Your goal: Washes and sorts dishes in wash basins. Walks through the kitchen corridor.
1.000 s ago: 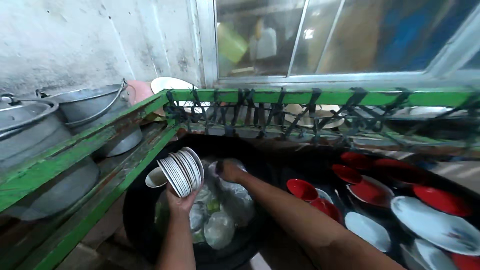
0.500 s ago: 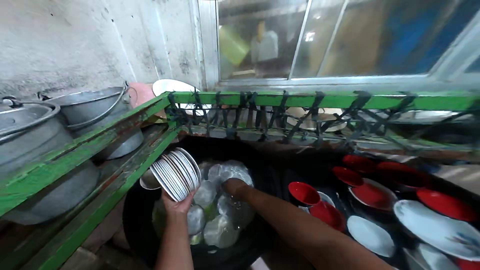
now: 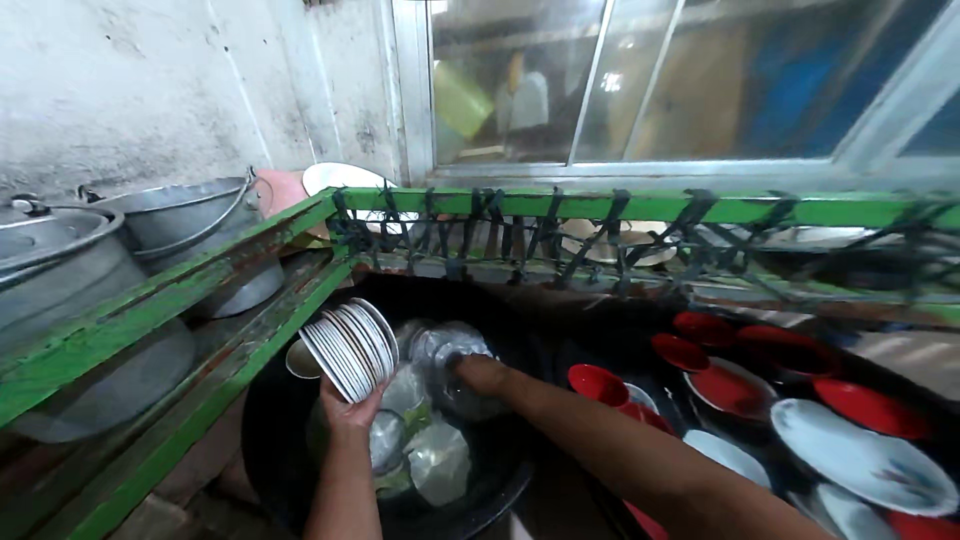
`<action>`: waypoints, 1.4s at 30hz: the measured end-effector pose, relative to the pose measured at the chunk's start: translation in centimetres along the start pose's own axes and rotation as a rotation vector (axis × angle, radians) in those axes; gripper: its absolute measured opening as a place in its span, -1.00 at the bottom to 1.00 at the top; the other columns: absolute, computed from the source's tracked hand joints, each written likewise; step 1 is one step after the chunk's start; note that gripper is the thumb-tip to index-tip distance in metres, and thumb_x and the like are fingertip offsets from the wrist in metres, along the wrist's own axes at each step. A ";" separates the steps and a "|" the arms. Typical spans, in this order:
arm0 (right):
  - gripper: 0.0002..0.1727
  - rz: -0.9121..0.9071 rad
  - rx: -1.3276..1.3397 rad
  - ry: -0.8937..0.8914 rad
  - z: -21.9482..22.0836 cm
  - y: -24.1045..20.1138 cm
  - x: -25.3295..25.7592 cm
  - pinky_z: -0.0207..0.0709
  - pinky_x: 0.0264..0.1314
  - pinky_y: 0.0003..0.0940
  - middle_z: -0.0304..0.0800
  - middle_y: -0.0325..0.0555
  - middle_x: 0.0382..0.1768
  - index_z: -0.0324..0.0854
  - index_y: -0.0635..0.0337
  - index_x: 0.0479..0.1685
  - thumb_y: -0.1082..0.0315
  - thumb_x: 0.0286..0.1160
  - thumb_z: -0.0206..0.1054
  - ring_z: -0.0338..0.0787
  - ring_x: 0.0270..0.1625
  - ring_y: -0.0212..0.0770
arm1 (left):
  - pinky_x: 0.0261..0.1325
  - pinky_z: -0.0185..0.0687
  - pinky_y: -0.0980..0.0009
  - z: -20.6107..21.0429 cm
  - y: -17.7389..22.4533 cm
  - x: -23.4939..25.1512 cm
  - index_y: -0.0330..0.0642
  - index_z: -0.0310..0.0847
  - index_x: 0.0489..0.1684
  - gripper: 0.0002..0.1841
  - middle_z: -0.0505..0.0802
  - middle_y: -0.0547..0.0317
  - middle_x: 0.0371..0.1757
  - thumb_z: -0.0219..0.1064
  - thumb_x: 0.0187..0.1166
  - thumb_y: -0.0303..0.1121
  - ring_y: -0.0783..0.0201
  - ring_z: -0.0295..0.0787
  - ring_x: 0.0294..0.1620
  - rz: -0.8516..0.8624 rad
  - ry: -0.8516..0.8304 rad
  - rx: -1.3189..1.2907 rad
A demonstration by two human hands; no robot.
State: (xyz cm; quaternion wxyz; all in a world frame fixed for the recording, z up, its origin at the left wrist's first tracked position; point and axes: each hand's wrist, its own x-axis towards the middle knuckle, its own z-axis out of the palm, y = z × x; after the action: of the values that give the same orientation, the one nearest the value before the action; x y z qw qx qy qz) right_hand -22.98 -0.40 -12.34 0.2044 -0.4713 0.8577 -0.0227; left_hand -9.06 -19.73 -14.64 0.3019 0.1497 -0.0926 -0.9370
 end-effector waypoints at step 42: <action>-0.57 0.105 0.032 -0.012 0.3 0.5 2.5 0.33 0.59 0.37 0.55 0.45 0.49 0.52 0.45 0.48 0.41 0.73 0.18 0.52 0.58 0.41 | 0.15 0.60 -0.43 0.3 0.0 0.1 0.00 0.36 0.49 -0.23 0.68 -0.16 0.35 -0.12 0.58 0.43 -0.26 0.66 0.34 -0.017 0.036 -0.119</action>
State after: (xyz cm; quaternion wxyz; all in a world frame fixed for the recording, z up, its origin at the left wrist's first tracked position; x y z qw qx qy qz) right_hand -24.45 -2.11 -13.55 0.2181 -0.4223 0.8795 -0.0225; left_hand -9.23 -19.81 -14.41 0.3036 0.1490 -0.0301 -0.9406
